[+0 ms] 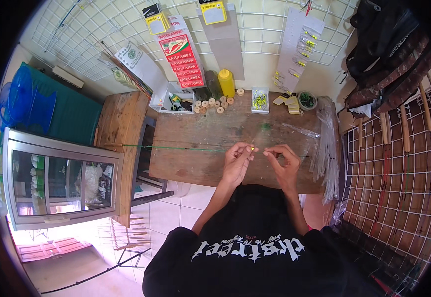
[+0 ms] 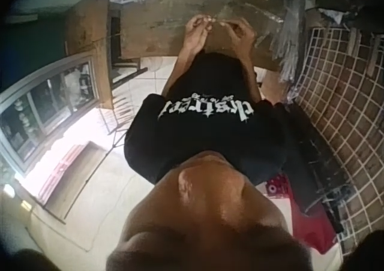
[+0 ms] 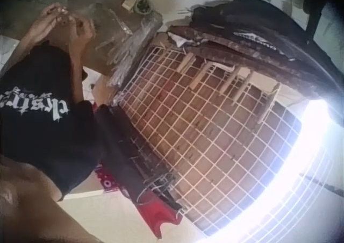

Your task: Assembling fishing tackle by threading a float and weights onto a fishing line on a workbench.

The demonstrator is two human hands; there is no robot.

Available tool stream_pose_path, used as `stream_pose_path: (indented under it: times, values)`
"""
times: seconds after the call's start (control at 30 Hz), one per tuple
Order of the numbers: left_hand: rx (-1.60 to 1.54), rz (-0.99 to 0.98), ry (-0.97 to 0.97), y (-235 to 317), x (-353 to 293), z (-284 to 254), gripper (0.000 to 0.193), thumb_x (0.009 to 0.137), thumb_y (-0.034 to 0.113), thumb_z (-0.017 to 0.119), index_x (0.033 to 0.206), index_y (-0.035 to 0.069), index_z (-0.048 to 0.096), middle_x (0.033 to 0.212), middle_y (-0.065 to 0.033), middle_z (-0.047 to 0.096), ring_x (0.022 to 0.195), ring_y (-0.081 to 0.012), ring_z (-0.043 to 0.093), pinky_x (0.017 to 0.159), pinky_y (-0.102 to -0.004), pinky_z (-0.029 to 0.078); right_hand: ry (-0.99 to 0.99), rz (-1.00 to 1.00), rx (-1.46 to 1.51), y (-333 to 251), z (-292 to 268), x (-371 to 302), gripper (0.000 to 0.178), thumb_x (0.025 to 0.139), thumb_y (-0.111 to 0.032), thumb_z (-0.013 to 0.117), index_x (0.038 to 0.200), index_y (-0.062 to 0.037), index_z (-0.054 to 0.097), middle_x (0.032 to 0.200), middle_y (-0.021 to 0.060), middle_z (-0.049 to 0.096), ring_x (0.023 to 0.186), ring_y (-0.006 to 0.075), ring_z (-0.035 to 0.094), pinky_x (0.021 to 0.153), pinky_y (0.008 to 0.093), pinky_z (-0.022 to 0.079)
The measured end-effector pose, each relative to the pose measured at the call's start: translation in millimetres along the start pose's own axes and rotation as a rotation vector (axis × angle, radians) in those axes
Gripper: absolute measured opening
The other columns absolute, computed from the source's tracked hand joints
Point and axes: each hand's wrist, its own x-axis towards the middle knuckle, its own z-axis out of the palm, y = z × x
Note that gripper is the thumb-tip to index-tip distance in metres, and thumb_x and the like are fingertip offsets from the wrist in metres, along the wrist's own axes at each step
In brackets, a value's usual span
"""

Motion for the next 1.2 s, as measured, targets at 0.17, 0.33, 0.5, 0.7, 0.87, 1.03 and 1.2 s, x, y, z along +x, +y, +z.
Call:
stream_pose_path:
  times: [0.17,0.33,0.5,0.7,0.87,1.03,1.2]
  values:
    - [-0.137,0.03,-0.074,7.1,-3.2,10.4,0.006,0.092,0.006,0.06,0.098,0.003,0.06,0.097,-0.0099,0.066,0.077,-0.0116,0.058,0.069,-0.0231,0.046,0.01,0.01,0.027,-12.3,-0.7,0.1,0.009,0.079,-0.002,0.07,0.087,-0.0016,0.068,0.081,0.0079,0.064,0.067,0.0141,0.055,0.061,0.0264,0.044]
    - [-0.093,0.013,0.0,10.1,-4.2,16.6,0.01,0.091,0.003,0.059,0.101,0.003,0.06,0.098,-0.0111,0.067,0.08,-0.0139,0.061,0.071,-0.025,0.05,0.0,-0.029,0.101,-15.9,1.8,-2.3,0.012,0.077,-0.002,0.072,0.089,-0.0037,0.07,0.083,0.0076,0.066,0.072,0.0175,0.06,0.066,0.0271,0.046]
    - [-0.172,0.006,-0.043,6.5,-3.5,11.2,0.02,0.091,0.002,0.06,0.11,0.005,0.061,0.098,-0.0134,0.068,0.079,-0.0159,0.064,0.073,-0.0244,0.052,-0.004,-0.077,0.092,-8.0,1.4,-2.4,0.012,0.074,-0.001,0.073,0.086,-0.0029,0.071,0.085,0.0082,0.067,0.074,0.0199,0.062,0.068,0.0292,0.047]
    - [-0.161,-0.07,-0.029,4.0,-0.2,17.3,0.005,0.093,0.008,0.059,0.097,0.005,0.059,0.099,-0.01,0.065,0.078,-0.0128,0.057,0.075,-0.0257,0.05,0.062,-0.062,0.117,-4.3,2.1,-1.3,0.011,0.074,0.0,0.072,0.084,-0.0008,0.068,0.083,0.009,0.066,0.075,0.0201,0.062,0.068,0.0305,0.047]
    - [-0.183,-0.17,-0.017,5.2,-0.7,28.5,0.011,0.095,0.017,0.058,0.09,0.008,0.053,0.09,-0.0032,0.057,0.079,-0.0105,0.052,0.075,-0.0246,0.048,0.11,0.041,0.169,-5.7,3.2,-0.6,0.01,0.075,0.001,0.071,0.084,-0.0003,0.065,0.081,0.0094,0.064,0.076,0.0203,0.062,0.07,0.031,0.047]
    - [-0.151,-0.2,-0.021,6.2,1.2,33.7,0.012,0.095,0.019,0.057,0.092,0.009,0.051,0.081,-0.0005,0.05,0.077,-0.0097,0.051,0.075,-0.0247,0.048,0.082,-0.047,0.11,-3.0,2.4,2.3,0.011,0.075,0.0,0.072,0.085,-0.0001,0.066,0.083,0.0094,0.065,0.077,0.021,0.063,0.071,0.0309,0.048]
    - [-0.133,-0.157,-0.049,10.1,2.8,32.7,0.008,0.095,0.013,0.057,0.093,0.007,0.052,0.082,-0.0028,0.057,0.071,-0.0096,0.052,0.073,-0.0251,0.049,0.126,-0.037,0.123,0.2,5.7,0.6,0.012,0.074,0.0,0.073,0.085,-0.0005,0.067,0.082,0.0089,0.065,0.077,0.0212,0.063,0.07,0.0309,0.048]
